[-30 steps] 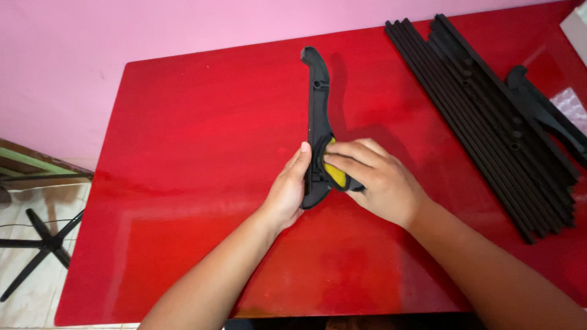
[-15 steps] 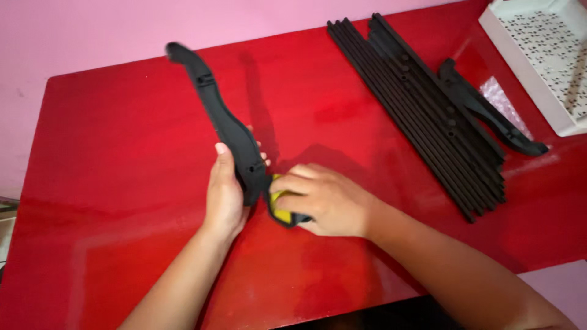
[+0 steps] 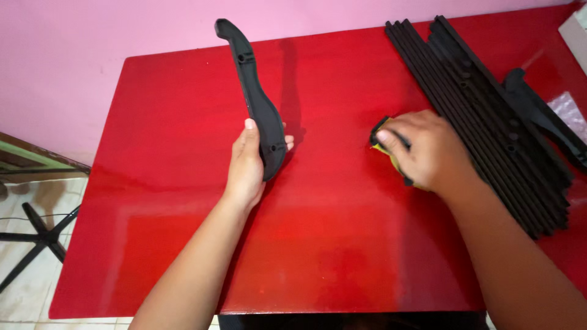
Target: The person disassembles a black metal frame on a red table, removing rods and curved end pieces one by one. They then wipe the table surface and the removed parts with a yellow cloth, handling each component individually and placing them aside.
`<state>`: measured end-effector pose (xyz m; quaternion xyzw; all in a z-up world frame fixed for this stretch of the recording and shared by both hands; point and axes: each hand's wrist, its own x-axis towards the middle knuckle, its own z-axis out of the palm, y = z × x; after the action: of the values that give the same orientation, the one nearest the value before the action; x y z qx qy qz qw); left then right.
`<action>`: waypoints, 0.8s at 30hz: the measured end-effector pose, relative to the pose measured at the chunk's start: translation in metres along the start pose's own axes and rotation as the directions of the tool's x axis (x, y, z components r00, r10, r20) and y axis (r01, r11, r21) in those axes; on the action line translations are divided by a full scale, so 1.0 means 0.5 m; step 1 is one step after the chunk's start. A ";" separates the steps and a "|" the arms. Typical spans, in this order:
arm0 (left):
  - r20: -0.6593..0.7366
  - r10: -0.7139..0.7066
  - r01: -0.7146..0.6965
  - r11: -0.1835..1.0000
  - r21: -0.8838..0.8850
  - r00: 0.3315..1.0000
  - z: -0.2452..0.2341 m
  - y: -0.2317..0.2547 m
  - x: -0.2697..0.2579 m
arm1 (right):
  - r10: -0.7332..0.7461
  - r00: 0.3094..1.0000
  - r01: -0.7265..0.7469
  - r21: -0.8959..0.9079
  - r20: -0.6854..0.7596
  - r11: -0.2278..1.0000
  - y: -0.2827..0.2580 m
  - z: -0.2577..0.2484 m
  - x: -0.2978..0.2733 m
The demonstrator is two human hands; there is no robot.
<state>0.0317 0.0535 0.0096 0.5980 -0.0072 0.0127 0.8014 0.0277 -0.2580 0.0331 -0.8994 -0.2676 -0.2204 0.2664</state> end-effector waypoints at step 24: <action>0.243 -0.035 0.108 0.950 -0.294 0.969 0.031 -0.066 -0.007 | 0.144 0.980 -0.172 0.209 0.139 0.963 -0.066 0.058 0.005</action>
<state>0.0293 0.0291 -0.0179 0.4644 -0.0820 -0.0886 0.8774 0.0171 -0.2159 0.0242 -0.8946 -0.2335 -0.1118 0.3641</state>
